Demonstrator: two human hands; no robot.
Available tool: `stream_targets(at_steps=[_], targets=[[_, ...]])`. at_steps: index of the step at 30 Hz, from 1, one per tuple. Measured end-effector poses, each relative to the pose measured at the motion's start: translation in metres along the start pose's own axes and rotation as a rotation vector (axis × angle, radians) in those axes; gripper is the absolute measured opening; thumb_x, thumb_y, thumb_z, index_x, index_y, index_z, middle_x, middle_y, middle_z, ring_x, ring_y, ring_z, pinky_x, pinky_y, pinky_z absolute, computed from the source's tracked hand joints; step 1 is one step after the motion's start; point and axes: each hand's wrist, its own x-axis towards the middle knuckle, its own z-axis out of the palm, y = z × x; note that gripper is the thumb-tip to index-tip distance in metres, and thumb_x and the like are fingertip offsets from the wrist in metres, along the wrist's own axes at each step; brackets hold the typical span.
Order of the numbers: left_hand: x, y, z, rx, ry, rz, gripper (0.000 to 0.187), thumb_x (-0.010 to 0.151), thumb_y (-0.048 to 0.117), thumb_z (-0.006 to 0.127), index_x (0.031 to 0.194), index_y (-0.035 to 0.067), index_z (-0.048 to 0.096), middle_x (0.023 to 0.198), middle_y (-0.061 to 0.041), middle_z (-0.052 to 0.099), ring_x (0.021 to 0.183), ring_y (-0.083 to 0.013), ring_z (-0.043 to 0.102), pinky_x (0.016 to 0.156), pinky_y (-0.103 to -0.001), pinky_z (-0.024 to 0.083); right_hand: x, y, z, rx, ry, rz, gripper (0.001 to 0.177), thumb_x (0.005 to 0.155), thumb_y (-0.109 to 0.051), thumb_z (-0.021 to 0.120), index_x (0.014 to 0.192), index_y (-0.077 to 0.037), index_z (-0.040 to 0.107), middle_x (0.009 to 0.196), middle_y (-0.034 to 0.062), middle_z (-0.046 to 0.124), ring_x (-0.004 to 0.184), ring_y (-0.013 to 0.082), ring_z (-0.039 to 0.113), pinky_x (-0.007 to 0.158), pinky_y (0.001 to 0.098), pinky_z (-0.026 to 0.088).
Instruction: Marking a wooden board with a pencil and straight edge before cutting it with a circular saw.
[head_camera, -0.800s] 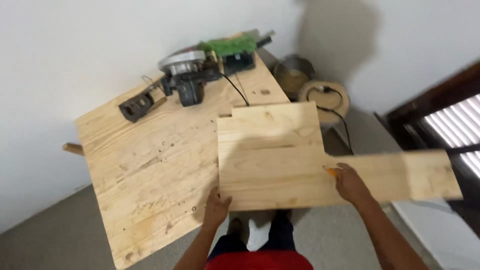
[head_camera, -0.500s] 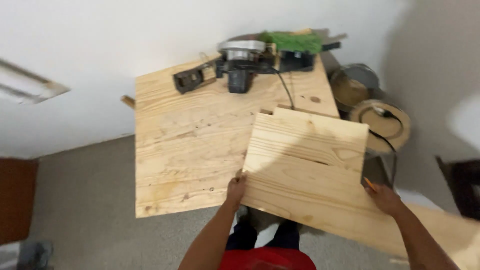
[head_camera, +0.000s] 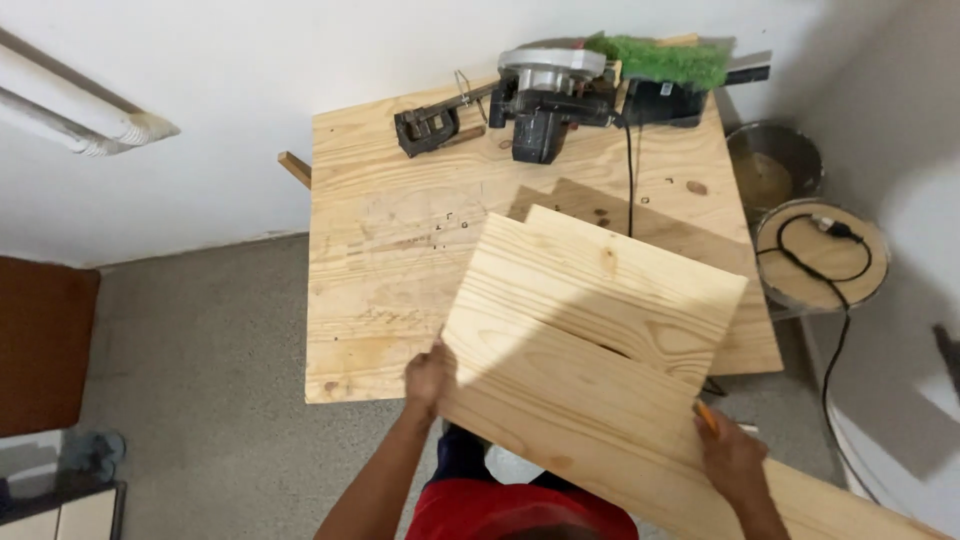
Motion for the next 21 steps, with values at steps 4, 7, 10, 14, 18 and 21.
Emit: stream_targets(at_steps=[4, 7, 10, 14, 18, 21], targets=[[0.060, -0.003, -0.060, -0.020, 0.009, 0.051, 0.068, 0.090, 0.063, 0.058, 0.087, -0.003, 0.073, 0.090, -0.022, 0.074, 0.085, -0.0309, 0.068, 0.076, -0.043, 0.050, -0.022, -0.060, 0.064, 0.304, 0.129, -0.133, 0.062, 0.097, -0.059, 0.043, 0.134, -0.017, 0.070, 0.130, 0.0053, 0.074, 0.132, 0.0204, 0.060, 0.116, 0.0333, 0.033], [0.099, 0.021, -0.106, -0.021, 0.033, 0.099, 0.068, 0.089, 0.064, 0.062, 0.070, -0.001, 0.064, 0.075, -0.014, 0.066, 0.077, -0.0249, 0.061, 0.072, -0.044, 0.046, -0.043, -0.128, 0.103, 0.302, 0.112, -0.208, 0.051, 0.105, -0.057, 0.036, 0.079, -0.017, 0.053, 0.066, -0.0086, 0.045, 0.062, 0.0082, 0.053, 0.083, 0.0313, 0.034], [0.176, 0.033, -0.137, 0.191, 0.011, 0.141, 0.056, 0.087, 0.063, 0.054, 0.106, 0.015, 0.076, 0.114, -0.013, 0.076, 0.110, -0.0361, 0.067, 0.099, -0.044, 0.047, -0.057, -0.181, 0.165, 0.272, 0.153, -0.037, 0.054, 0.102, -0.060, 0.034, 0.104, -0.018, 0.068, 0.074, -0.0045, 0.061, 0.075, 0.0164, 0.065, 0.094, 0.0339, 0.036], [0.258, 0.021, -0.157, 0.291, -0.055, 0.569, 0.056, 0.091, 0.072, 0.036, 0.092, 0.019, 0.056, 0.095, -0.003, 0.060, 0.090, -0.0253, 0.056, 0.082, -0.044, 0.037, -0.067, -0.224, 0.220, 0.394, 0.213, 0.146, 0.065, 0.094, -0.065, 0.042, 0.134, -0.019, 0.065, 0.116, 0.0042, 0.070, 0.118, 0.0218, 0.062, 0.102, 0.0349, 0.041], [0.284, 0.063, -0.168, 0.498, -0.047, 0.800, 0.047, 0.103, 0.045, 0.045, 0.116, 0.007, 0.071, 0.108, -0.020, 0.070, 0.115, -0.0422, 0.064, 0.102, -0.066, 0.047, -0.104, -0.285, 0.256, 0.560, 0.305, 0.147, 0.059, 0.101, -0.048, 0.052, 0.134, -0.001, 0.067, 0.129, 0.0344, 0.067, 0.130, 0.0525, 0.055, 0.114, 0.0603, 0.038], [0.338, 0.059, -0.149, 0.346, 0.018, 0.962, 0.048, 0.096, 0.044, 0.054, 0.056, 0.018, 0.060, 0.051, 0.001, 0.048, 0.049, -0.0237, 0.057, 0.064, -0.045, 0.056, -0.130, -0.328, 0.269, 0.556, 0.270, 0.388, 0.047, 0.102, -0.049, 0.050, 0.133, -0.019, 0.070, 0.128, 0.0193, 0.071, 0.128, 0.0450, 0.061, 0.117, 0.0532, 0.036]])
